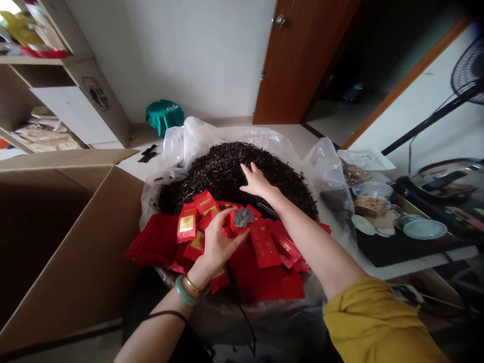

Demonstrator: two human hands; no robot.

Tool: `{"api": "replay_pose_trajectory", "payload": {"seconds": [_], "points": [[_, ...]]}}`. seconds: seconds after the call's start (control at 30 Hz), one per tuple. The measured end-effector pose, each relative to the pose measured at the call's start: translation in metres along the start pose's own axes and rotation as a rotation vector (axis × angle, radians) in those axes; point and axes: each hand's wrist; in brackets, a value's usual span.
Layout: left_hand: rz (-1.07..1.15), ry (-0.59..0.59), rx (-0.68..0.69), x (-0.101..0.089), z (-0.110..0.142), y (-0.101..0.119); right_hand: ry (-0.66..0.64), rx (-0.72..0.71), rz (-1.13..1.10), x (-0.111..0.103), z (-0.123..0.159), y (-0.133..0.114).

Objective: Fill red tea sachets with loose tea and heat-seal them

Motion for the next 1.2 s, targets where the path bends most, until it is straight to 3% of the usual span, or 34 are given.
{"api": "replay_pose_trajectory", "payload": {"seconds": [0.2, 0.57, 0.97, 1.2], "points": [[0.04, 0.003, -0.022, -0.002, 0.0, 0.0, 0.031, 0.029, 0.105, 0.014, -0.009, -0.003], [0.052, -0.004, -0.017, 0.0, 0.001, 0.0, 0.046, 0.009, 0.19, 0.019, -0.013, -0.002], [0.06, 0.049, -0.043, 0.001, -0.002, -0.002, 0.012, -0.024, 0.122, 0.021, -0.009, 0.002], [0.061, 0.089, -0.055, 0.009, -0.012, -0.007, 0.014, -0.058, -0.039, 0.011, -0.004, 0.014]]}}
Point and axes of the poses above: each hand's wrist, its own z-axis away from the middle knuckle, its own x-axis out of the palm, y = z × x, and after that the axes turned 8 degrees about -x, right-handed
